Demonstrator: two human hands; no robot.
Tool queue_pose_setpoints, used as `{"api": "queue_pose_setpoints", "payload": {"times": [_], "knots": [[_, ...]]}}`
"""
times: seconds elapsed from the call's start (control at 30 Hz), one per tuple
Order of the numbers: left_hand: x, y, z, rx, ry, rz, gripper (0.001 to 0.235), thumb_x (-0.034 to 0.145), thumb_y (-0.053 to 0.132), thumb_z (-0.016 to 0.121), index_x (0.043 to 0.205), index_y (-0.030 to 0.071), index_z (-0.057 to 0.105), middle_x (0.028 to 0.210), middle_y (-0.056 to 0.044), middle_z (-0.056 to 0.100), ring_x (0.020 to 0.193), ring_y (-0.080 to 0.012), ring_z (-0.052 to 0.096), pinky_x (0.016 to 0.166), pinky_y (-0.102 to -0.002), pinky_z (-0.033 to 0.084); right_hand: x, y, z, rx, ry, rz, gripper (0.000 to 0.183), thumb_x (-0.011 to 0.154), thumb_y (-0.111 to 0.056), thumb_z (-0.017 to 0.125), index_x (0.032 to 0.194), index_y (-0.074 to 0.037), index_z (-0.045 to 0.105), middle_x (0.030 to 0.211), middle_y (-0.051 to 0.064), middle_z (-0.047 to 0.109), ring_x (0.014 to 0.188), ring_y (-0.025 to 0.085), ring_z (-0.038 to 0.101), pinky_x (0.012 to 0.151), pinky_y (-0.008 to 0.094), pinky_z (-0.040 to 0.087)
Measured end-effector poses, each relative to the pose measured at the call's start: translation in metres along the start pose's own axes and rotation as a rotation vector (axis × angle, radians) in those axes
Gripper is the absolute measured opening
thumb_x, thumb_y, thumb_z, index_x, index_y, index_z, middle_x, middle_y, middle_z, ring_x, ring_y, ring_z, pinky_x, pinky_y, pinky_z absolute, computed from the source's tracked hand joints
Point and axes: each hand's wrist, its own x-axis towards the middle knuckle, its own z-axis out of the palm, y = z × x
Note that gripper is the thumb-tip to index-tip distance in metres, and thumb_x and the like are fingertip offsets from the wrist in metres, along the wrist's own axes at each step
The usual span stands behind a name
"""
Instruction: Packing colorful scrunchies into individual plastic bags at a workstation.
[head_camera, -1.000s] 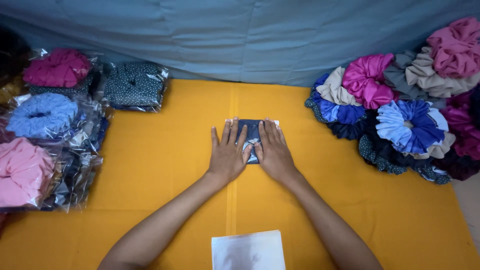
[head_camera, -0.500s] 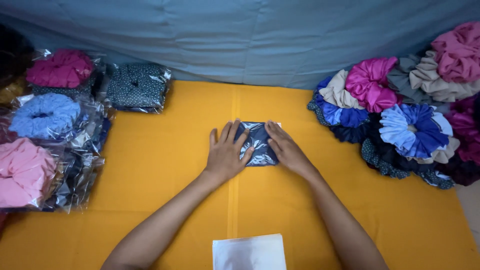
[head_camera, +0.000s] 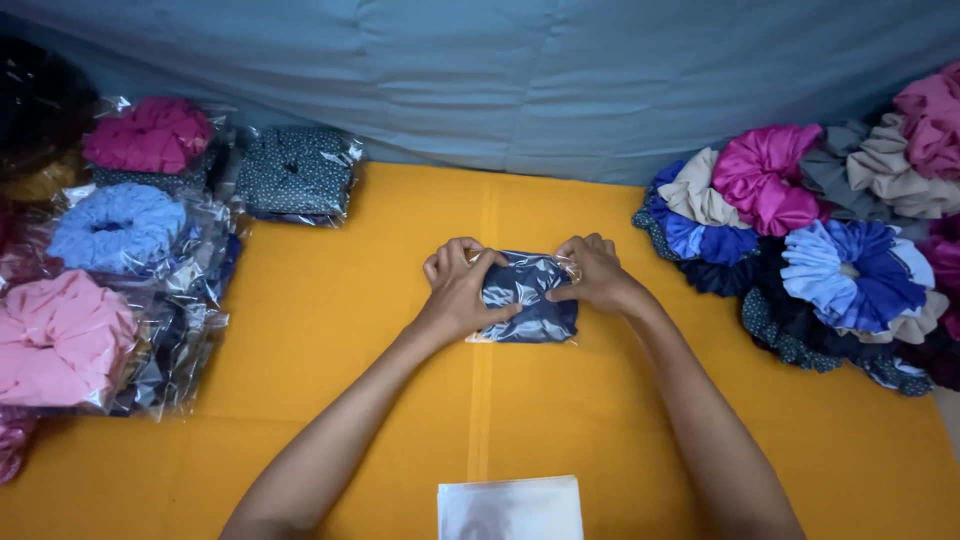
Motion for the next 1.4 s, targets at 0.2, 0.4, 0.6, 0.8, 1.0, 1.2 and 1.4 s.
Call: {"api": "queue_pose_setpoints", "payload": {"times": [0.2, 0.4, 0.6, 0.8, 1.0, 1.2, 1.4], "knots": [[0.002, -0.002, -0.011, -0.158, -0.007, -0.063, 0.078, 0.058, 0.045, 0.094, 0.121, 0.028, 0.051, 0.131, -0.006, 0.032, 0.131, -0.0322, 0.042, 0.112, -0.051, 0.020, -0.003, -0.016, 0.001, 0.226, 0.001, -0.070, 0.072, 0.070, -0.039, 0.096, 0.118, -0.016, 0.048, 0.101, 0.010, 0.071, 0.086, 0.029, 0.065, 0.078, 0.042, 0.045], [0.008, -0.014, -0.025, -0.348, 0.102, -0.062, 0.079, 0.055, 0.021, 0.098, 0.122, 0.023, 0.056, 0.135, -0.017, 0.032, 0.133, -0.0464, 0.044, 0.110, -0.057, 0.032, -0.005, -0.052, 0.003, 0.619, 0.063, -0.069, 0.065, 0.075, -0.003, 0.088, 0.128, -0.010, 0.051, 0.107, 0.006, 0.067, 0.085, 0.016, 0.064, 0.077, 0.029, 0.056], [0.010, -0.019, -0.058, -0.414, 0.210, -0.055, 0.070, 0.058, 0.005, 0.095, 0.116, 0.015, 0.057, 0.139, -0.025, 0.031, 0.136, -0.0565, 0.040, 0.116, -0.060, 0.031, 0.030, -0.046, 0.035, 0.829, 0.127, -0.153, 0.067, 0.077, -0.004, 0.089, 0.131, -0.011, 0.049, 0.123, 0.004, 0.056, 0.090, 0.013, 0.065, 0.075, 0.024, 0.060], [0.016, -0.039, -0.097, -0.226, 0.401, -0.031, 0.067, 0.059, 0.003, 0.094, 0.115, 0.017, 0.060, 0.141, -0.025, 0.035, 0.134, -0.0547, 0.045, 0.110, -0.065, 0.033, 0.086, -0.086, 0.055, 0.937, 0.196, -0.226, 0.060, 0.074, -0.008, 0.094, 0.124, -0.013, 0.059, 0.105, -0.002, 0.059, 0.089, 0.008, 0.063, 0.076, 0.019, 0.059], [0.004, -0.043, -0.159, -0.189, 0.508, -0.012, 0.060, 0.068, -0.007, 0.086, 0.117, 0.008, 0.056, 0.145, -0.031, 0.032, 0.133, -0.0621, 0.040, 0.108, -0.071, 0.031, 0.130, -0.160, 0.059, 1.014, 0.143, -0.222, 0.062, 0.075, -0.016, 0.095, 0.126, -0.012, 0.061, 0.096, 0.001, 0.059, 0.085, 0.011, 0.067, 0.067, 0.020, 0.059], [0.018, -0.118, -0.188, -0.126, 0.606, -0.063, 0.064, 0.070, -0.003, 0.088, 0.127, 0.011, 0.062, 0.146, -0.025, 0.037, 0.135, -0.0531, 0.044, 0.111, -0.063, 0.035, 0.172, -0.223, 0.073, 1.194, 0.092, -0.240, 0.058, 0.076, -0.016, 0.093, 0.122, -0.004, 0.060, 0.094, 0.008, 0.071, 0.078, 0.015, 0.074, 0.059, 0.024, 0.064], [0.019, -0.138, -0.200, -0.050, 0.704, -0.150, 0.063, 0.076, -0.004, 0.084, 0.134, 0.010, 0.064, 0.150, -0.023, 0.037, 0.137, -0.0479, 0.045, 0.111, -0.062, 0.036, 0.210, -0.258, 0.095, 1.250, 0.147, -0.240, 0.045, 0.074, -0.013, 0.093, 0.107, -0.002, 0.066, 0.085, 0.008, 0.074, 0.070, 0.018, 0.075, 0.053, 0.028, 0.064]]}}
